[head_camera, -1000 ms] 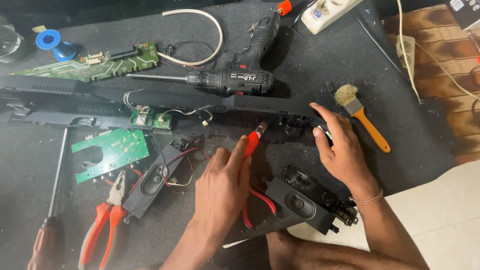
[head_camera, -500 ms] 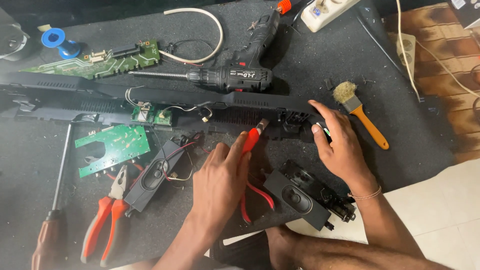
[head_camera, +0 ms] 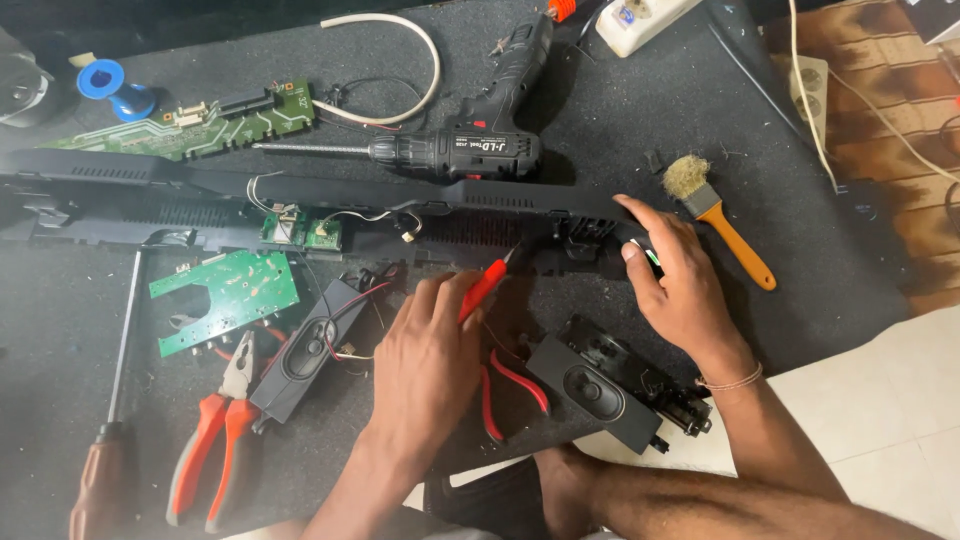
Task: Modifying a plastic electronic housing using a utility knife, brush, and pliers on a repair bench.
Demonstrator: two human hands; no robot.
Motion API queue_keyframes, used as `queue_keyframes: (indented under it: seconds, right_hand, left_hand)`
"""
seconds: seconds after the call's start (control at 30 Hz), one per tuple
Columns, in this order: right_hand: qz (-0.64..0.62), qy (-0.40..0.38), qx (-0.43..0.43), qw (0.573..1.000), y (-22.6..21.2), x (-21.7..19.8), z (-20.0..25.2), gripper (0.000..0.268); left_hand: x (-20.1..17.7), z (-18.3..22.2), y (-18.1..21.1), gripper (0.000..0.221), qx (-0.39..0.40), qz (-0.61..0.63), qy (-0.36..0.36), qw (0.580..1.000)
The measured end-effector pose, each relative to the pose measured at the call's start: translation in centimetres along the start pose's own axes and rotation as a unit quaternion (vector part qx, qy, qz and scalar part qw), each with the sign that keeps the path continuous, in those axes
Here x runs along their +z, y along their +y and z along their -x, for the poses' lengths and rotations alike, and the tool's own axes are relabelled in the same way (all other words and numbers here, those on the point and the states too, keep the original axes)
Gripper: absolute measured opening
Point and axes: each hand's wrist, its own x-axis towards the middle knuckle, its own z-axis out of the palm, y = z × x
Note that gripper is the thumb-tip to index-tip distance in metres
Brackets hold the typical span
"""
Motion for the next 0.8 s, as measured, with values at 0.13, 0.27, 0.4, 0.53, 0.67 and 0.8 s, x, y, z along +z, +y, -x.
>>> queue_keyframes:
  seconds: [0.13, 0.27, 0.4, 0.53, 0.67, 0.8]
  right_hand:
    - [-0.001, -0.052, 0.032, 0.998, 0.0, -0.5, 0.0, 0.046]
    - [-0.001, -0.057, 0.048, 0.997, -0.3, -0.4, 0.0, 0.046]
    - [-0.001, -0.069, 0.079, 0.994, -0.6, -0.4, 0.1, 0.047]
    - [0.021, -0.061, 0.066, 0.996, -0.8, -0.2, 0.0, 0.048]
    - [0.021, -0.066, 0.079, 0.994, -0.8, -0.2, 0.3, 0.048]
    - [0.025, -0.057, 0.074, 0.995, -1.0, -0.1, 0.1, 0.048]
  left_hand:
    - [-0.5, 1.1, 0.0, 0.027, -0.061, 0.075, -0.045, 0.994]
    - [-2.3, 2.6, 1.2, 0.031, -0.046, 0.236, -0.025, 0.970]
    - [-3.3, 3.5, 2.1, 0.061, -0.061, 0.313, -0.001, 0.948]
    - [-1.6, 3.8, 2.0, 0.051, -0.186, 0.401, 0.024, 0.897]
    - [-0.6, 3.9, 1.7, 0.051, -0.089, 0.429, 0.019, 0.899]
    - [-0.7, 3.4, 1.6, 0.031, -0.106, 0.479, -0.014, 0.871]
